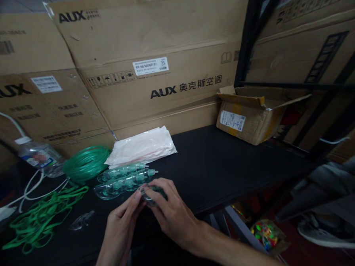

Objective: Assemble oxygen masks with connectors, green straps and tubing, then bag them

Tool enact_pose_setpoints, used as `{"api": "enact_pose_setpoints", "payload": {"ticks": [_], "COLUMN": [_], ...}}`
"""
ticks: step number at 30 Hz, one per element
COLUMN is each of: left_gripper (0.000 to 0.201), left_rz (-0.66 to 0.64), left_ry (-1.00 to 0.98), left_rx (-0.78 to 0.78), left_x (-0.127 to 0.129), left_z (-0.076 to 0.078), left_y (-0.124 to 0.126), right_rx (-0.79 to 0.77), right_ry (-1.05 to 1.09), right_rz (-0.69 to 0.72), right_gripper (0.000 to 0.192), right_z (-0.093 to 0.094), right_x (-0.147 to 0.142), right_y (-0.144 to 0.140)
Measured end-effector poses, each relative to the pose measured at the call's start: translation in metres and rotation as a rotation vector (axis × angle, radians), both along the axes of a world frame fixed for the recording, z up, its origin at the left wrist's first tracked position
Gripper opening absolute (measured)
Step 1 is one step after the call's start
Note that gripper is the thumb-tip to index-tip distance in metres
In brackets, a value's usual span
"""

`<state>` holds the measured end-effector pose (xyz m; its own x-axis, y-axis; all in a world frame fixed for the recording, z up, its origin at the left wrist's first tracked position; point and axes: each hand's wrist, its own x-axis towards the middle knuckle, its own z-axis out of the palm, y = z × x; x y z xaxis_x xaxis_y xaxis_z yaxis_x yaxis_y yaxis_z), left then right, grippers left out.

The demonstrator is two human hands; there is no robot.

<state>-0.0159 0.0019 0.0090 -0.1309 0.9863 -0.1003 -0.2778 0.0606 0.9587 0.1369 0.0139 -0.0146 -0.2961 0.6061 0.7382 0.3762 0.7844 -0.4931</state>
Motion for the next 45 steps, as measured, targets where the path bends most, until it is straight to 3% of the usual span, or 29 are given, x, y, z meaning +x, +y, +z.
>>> {"api": "enact_pose_setpoints", "payload": {"ticks": [10,16,21,26,29,36,45], "left_gripper": [0.049,0.047,0.047,0.045,0.043,0.044,0.045], "left_rz": [-0.005,0.001,0.005,0.029,0.044,0.123,0.074], "left_ry": [-0.036,0.015,0.066,0.038,0.027,0.018,0.064], "left_rx": [0.005,0.031,0.051,0.026,0.012,0.015,0.023], "left_x": [-0.007,-0.010,-0.008,-0.008,-0.008,-0.005,-0.009], "left_z": [0.002,-0.006,-0.008,-0.006,-0.007,-0.008,-0.012], "left_y": [0.003,0.004,0.004,0.004,0.004,0.003,0.001], "right_rx": [-0.166,-0.364,-0.656,-0.859,-0.859,-0.888,-0.790], "right_ry": [0.114,0.219,0.382,0.526,0.591,0.556,0.549], "right_rz": [-0.027,0.032,0.032,0.237,0.312,0.330,0.227], "right_gripper": [0.041,0.030,0.033,0.029,0.029,0.028,0.028], "right_z": [0.011,0.018,0.023,0.023,0.023,0.023,0.022], "right_x": [0.004,0.002,0.004,0.003,0.000,-0.004,-0.008], "right_y": [0.002,0.004,0.008,0.010,0.010,0.008,0.005]}}
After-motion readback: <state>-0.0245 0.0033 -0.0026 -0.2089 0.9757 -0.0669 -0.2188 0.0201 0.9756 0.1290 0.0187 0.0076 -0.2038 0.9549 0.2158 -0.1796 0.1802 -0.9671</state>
